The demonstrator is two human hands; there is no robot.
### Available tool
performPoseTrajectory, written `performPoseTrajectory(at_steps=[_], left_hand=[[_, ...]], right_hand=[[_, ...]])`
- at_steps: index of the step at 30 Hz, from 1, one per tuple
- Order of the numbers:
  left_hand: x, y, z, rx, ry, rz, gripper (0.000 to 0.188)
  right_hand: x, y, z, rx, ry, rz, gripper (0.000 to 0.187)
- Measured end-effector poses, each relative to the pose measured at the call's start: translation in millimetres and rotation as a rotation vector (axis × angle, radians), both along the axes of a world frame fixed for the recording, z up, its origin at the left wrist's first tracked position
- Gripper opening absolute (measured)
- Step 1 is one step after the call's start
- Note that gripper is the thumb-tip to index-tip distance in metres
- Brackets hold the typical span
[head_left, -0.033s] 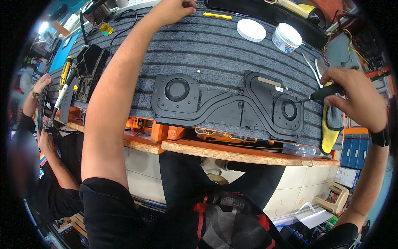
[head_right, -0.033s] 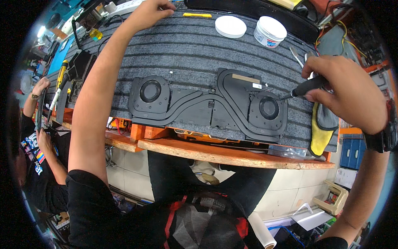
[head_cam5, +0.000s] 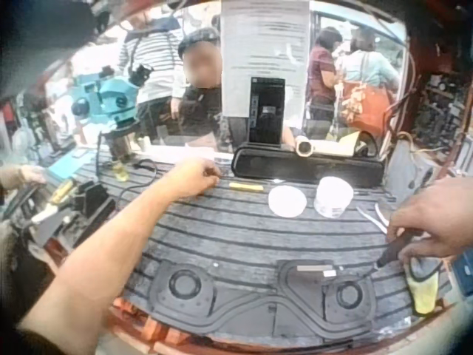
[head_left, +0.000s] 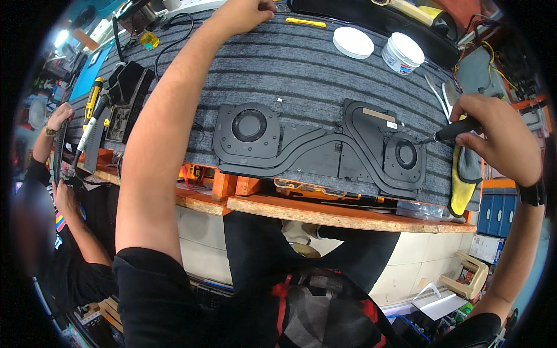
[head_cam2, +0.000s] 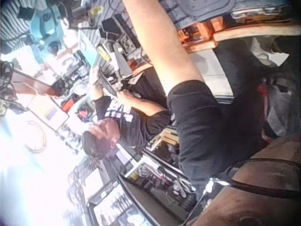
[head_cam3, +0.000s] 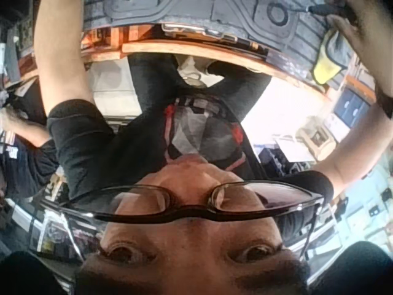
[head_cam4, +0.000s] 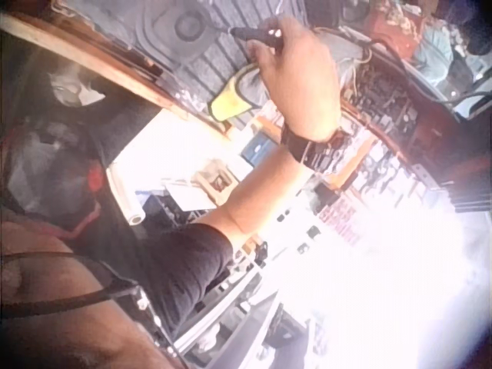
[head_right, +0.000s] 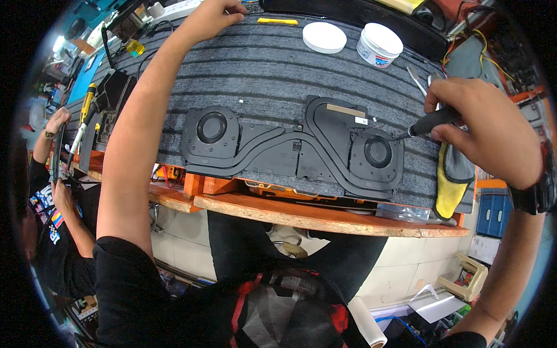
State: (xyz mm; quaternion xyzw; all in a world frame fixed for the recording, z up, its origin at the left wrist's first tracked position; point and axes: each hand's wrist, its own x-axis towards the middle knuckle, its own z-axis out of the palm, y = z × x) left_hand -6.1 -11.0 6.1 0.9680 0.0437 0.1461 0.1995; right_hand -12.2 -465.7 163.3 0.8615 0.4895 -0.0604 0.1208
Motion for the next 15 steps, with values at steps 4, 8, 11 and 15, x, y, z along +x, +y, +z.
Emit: performPoseTrajectory(at_steps=[4, 8, 11, 15], left_hand=[[18.3, 19.6, -16.5, 0.137, -0.130, -0.052, 0.020], [17.8, 16.5, -17.8, 0.123, -0.070, -0.016, 0.018], [12.4, 10.2, -15.3, 0.142, -0.048, 0.030, 0.018], [13.3, 1.5, -8.8, 0.238, -0.044, 0.038, 0.017]], right_hand=[[2.0, -5.1, 1.2, 0.020, -0.016, 0.082, 0.027], [7.8, -3.9, -0.8, 0.002, 0.015, 0.073, 0.027], [0.3, 0.3, 3.5, 0.012, 0.084, -0.030, 0.025], [1.7, -6.1, 29.6, 0.110, 0.079, 0.188, 0.022]])
